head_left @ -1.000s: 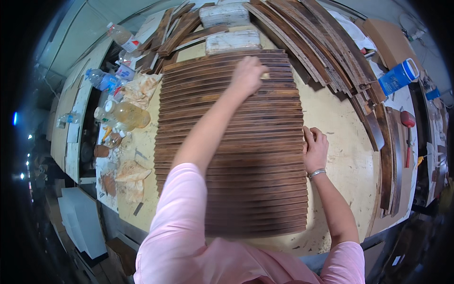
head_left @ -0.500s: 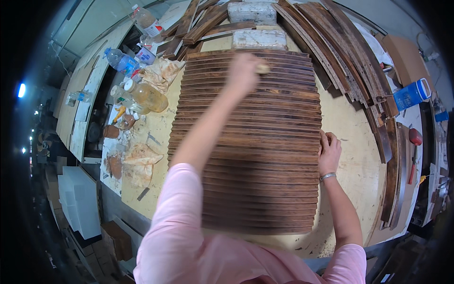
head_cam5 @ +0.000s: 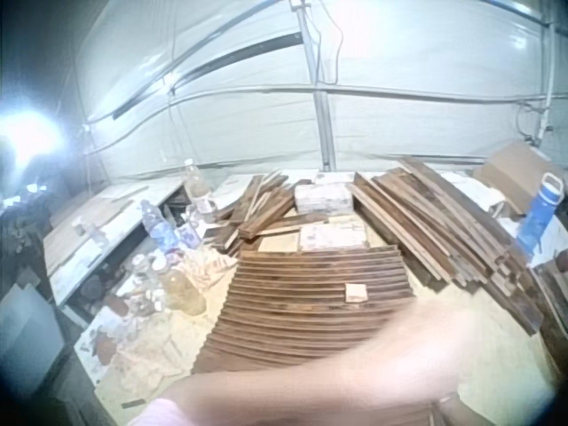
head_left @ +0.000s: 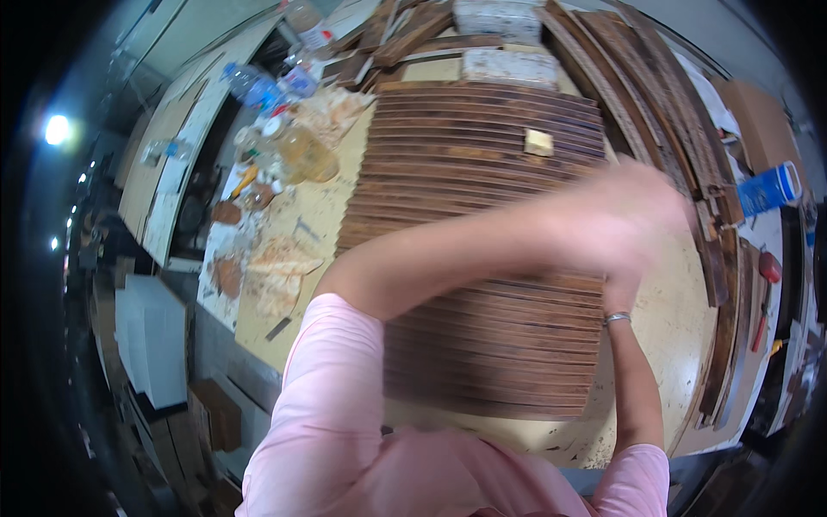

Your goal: The person sands the surface of a slatted wooden panel with a block and then wipes it down with a cloth, handling the panel by hand.

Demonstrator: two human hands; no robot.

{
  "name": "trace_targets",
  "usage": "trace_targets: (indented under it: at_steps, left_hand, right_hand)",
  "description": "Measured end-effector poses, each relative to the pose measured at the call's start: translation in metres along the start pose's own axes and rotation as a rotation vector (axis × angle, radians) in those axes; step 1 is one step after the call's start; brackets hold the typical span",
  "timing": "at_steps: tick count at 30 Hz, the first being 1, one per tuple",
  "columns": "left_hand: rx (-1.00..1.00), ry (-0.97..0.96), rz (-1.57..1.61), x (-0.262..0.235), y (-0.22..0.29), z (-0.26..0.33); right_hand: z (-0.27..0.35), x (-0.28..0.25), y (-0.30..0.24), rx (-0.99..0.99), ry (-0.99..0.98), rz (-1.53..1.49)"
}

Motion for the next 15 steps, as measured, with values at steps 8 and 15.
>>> trace_targets:
  at_steps: [8,15]
  left_hand:
    - [0.490,-0.284,0.161,-0.030,0.104,0.065]
    - [0.436,-0.170,0.075,-0.023,0.093,0.100]
  right_hand:
    - [0.005,0.016,0.011,-0.063,0.042,-0.005]
    - [-0.003,0.000,-0.009,-0.037,-0.003,0.047]
Point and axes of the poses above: each hand's wrist, its own z-axis away from the middle knuckle, its own x-axis out of the palm, y = z × x, the point moved 1 cm from there along -z, towards the middle knuckle, and after that the axes turned 3 degrees about -x, right-handed, at the moved point
